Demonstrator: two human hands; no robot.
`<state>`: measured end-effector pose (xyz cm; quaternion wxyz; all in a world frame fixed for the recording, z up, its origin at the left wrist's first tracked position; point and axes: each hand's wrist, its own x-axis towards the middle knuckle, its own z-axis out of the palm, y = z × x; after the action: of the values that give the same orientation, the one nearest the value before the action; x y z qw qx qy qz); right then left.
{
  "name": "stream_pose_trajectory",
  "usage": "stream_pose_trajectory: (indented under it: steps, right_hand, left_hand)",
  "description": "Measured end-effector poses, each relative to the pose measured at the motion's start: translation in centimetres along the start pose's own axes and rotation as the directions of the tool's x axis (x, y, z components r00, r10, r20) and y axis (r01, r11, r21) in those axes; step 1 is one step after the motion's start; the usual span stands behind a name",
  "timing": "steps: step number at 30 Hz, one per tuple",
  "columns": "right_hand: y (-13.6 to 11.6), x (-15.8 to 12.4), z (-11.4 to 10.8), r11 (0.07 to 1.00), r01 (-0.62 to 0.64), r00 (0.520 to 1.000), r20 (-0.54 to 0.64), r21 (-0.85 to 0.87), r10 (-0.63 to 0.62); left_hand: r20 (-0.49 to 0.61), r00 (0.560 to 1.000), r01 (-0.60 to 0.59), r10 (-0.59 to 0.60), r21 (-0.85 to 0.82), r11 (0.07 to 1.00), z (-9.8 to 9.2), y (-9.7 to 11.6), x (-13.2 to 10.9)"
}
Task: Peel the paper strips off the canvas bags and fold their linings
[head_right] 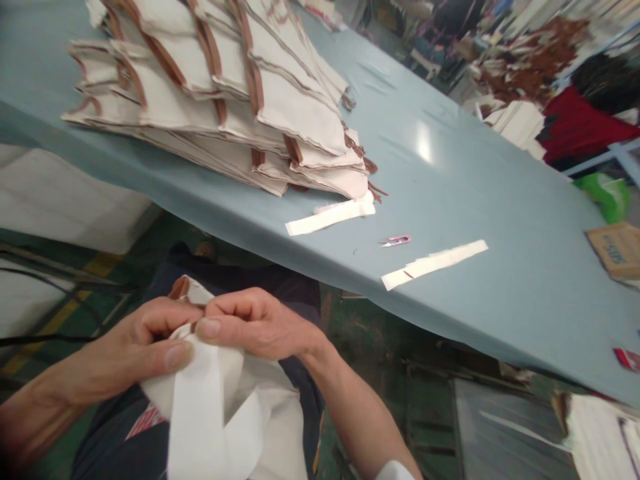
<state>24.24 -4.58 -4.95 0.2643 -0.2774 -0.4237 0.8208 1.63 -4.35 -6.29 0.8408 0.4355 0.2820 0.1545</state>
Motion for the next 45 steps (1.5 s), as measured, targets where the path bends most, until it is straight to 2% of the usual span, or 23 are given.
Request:
stream_pose_trajectory:
  steps: [3, 6, 9, 12, 16, 21, 27, 33, 39, 45]
  right_hand:
    - [1.0, 0.3, 0.5, 0.995, 0.011, 1.0, -0.017, 0.095, -0.009]
    - [1.8, 0.5, 0.5, 0.991, -0.014, 0.999, -0.033, 0.13, 0.018]
    - [2.5, 0.7, 0.1, 0.995, -0.009, 0.995, -0.094, 0.103, 0.018]
    - [2.5, 0.7, -0.2, 0.999, 0.002, 0.992, -0.128, 0.037, 0.003]
    - [1.3, 0.4, -0.3, 0.996, -0.015, 0.992, -0.128, -0.084, 0.004]
    - [-0.5, 0.1, -0.5, 0.975, -0.018, 0.994, -0.108, -0.221, -0.006]
    - [-1.2, 0.3, -1.3, 0.954, 0.019, 0.997, -0.067, -0.299, -0.04]
    - [-2.4, 0.6, -1.7, 0.935, 0.025, 0.998, -0.044, -0.353, -0.043]
    - [-2.5, 1.0, -1.6, 0.948, 0.051, 0.997, -0.031, -0.314, -0.064]
    - [-1.8, 0.9, -1.7, 0.96, 0.051, 0.998, -0.031, -0.275, -0.062]
  left_hand:
    - [0.028, 1.0, 0.008, -0.006, -0.06, 0.998, -0.3, -0.6, -0.3]
    - [0.005, 0.999, 0.044, -0.043, -0.101, 0.994, -0.8, -1.8, -0.3]
    - [-0.044, 0.997, 0.06, -0.066, -0.122, 0.991, -1.6, -3.3, -0.2]
    - [-0.064, 0.995, 0.073, -0.08, -0.11, 0.991, -2.3, -3.7, 0.0]
    - [-0.024, 0.999, 0.027, -0.028, -0.021, 0.999, -2.1, -2.1, 0.2]
    - [-0.026, 0.998, 0.061, -0.06, 0.042, 0.997, -1.1, 0.0, 0.3]
    - [-0.081, 0.996, 0.049, -0.033, 0.21, 0.977, -1.0, 1.2, 0.3]
    - [-0.033, 0.999, -0.016, 0.03, 0.358, 0.934, -1.4, 3.2, 0.3]
    - [-0.06, 0.997, -0.016, 0.04, 0.359, 0.933, -1.2, 3.1, 0.4]
    - [0.011, 1.0, 0.021, -0.024, 0.228, 0.973, -0.8, 2.1, 0.6]
